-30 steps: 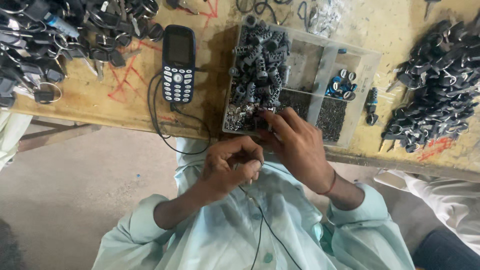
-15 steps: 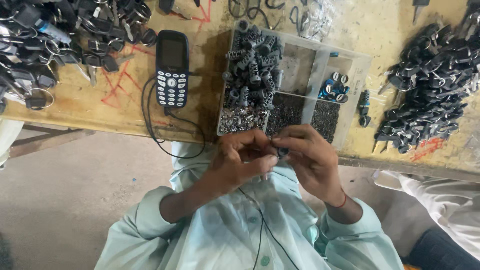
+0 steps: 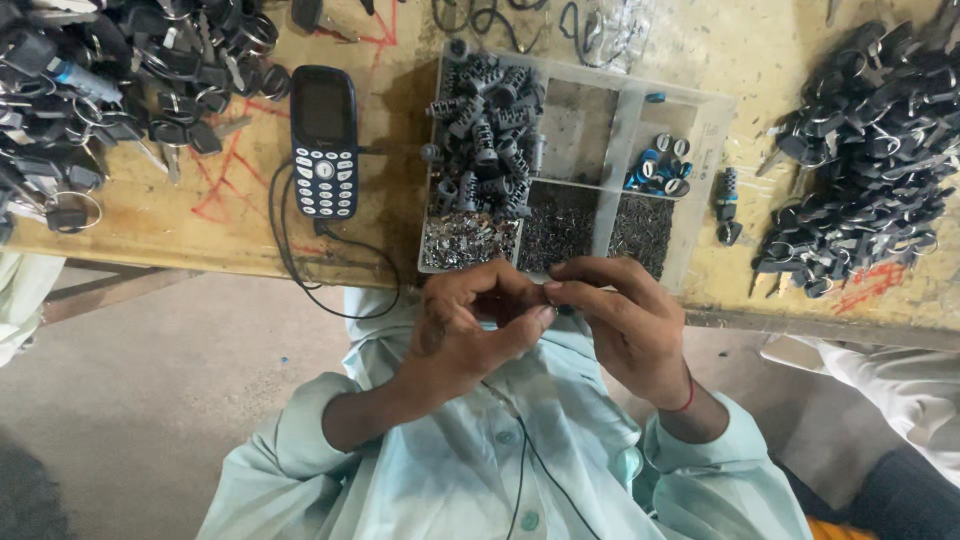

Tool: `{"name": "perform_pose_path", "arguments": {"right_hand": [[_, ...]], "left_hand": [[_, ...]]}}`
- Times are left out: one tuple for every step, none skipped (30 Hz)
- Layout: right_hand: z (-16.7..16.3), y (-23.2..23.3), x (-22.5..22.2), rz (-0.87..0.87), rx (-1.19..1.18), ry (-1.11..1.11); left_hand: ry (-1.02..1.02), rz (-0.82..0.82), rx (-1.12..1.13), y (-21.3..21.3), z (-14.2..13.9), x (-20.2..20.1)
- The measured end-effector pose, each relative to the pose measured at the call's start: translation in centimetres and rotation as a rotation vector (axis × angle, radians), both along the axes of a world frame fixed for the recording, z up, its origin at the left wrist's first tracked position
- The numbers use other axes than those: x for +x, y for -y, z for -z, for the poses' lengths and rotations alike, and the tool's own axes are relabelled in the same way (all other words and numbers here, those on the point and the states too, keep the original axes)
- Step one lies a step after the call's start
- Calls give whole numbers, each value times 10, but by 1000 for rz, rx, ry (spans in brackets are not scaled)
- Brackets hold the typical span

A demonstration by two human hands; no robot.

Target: The person sits at a workbench assembling key components. They pick small metal pins and gray plastic key-head parts from a compartment box, press the pins into the plastic parts by hand, and place finished assemblies onto piles of keys on the table.

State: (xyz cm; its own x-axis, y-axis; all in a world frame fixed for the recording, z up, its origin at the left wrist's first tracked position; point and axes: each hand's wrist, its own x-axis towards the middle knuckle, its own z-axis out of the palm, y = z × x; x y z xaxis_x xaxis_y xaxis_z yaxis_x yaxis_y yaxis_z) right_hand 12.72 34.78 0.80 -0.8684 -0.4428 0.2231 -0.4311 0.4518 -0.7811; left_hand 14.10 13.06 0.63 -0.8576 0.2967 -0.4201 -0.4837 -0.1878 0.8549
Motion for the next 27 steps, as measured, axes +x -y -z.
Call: {"name": "perform_pose_path", "arguments": {"right_hand": [[-1, 1, 1, 1, 7, -17], [-2, 2, 2, 4, 35, -44], [-3, 2, 3, 7, 63, -71], [-3, 2, 4, 10, 91, -96], [-3, 0, 4, 9, 103, -121], [-4, -1, 5, 8, 115, -147], [-4, -3, 5, 7, 127, -172], [-3, -5, 4, 7, 131, -191], [-3, -6, 4, 7, 135, -209], [-4, -5, 5, 6, 140, -228], [-5, -3, 5, 7, 161, -223], [-9, -1, 5, 7, 181, -220], [-13, 4, 5, 7, 202, -218], [-19, 9, 5, 75, 196, -194], [-26, 15, 6, 144, 192, -170], [-33, 19, 4, 217, 189, -145], [-41, 19, -1, 163, 122, 77], [-49, 14, -9, 103, 52, 294], [-52, 9, -19, 39, -24, 503], [-54, -3, -32, 64, 79, 459], [-53, -15, -45, 87, 182, 422], [-43, -23, -56, 193, 355, 226], [-32, -33, -68, 297, 524, 23], [-18, -42, -84, 212, 583, -43], [-8, -51, -92, 126, 643, -104], [-1, -59, -94, 132, 609, -60], [5, -64, -99, 136, 575, -26]], "left_hand": [[8, 7, -4, 0, 0, 0], [9, 14, -13, 0, 0, 0], [11, 20, -22, 0, 1, 0], [13, 27, -31, -1, 2, -1], [-4, 17, -31, -2, 3, 0], [-21, 6, -31, -3, 4, 1], [-39, -4, -30, -3, 4, 1], [-56, -18, -54, -5, 4, 2], [-73, -31, -77, -7, 4, 3], [-90, -46, -100, -9, 3, 4], [-199, -57, -167, -11, 2, 5], [-310, -68, -234, -12, 0, 7], [-422, -79, -300, -14, -1, 7], [-426, -82, -219, -16, -1, 7], [-431, -82, -137, -18, -2, 6], [-433, -79, -53, -19, -2, 6], [-424, -69, -74, -19, -1, 5], [-419, -61, -97, -17, 1, 4], [-421, -52, -123, -14, 3, 2], [-481, -42, -134, -11, 6, 1], [-533, -33, -144, -9, 9, 1], [-594, -24, -154, -7, 13, -1], [-612, -7, -149, -6, 17, -2], [-622, 15, -141, -5, 20, -3], [-628, 38, -133, -5, 22, -3], [-628, 53, -132, -5, 24, -3], [-636, 63, -133, -5, 27, -6]]}}
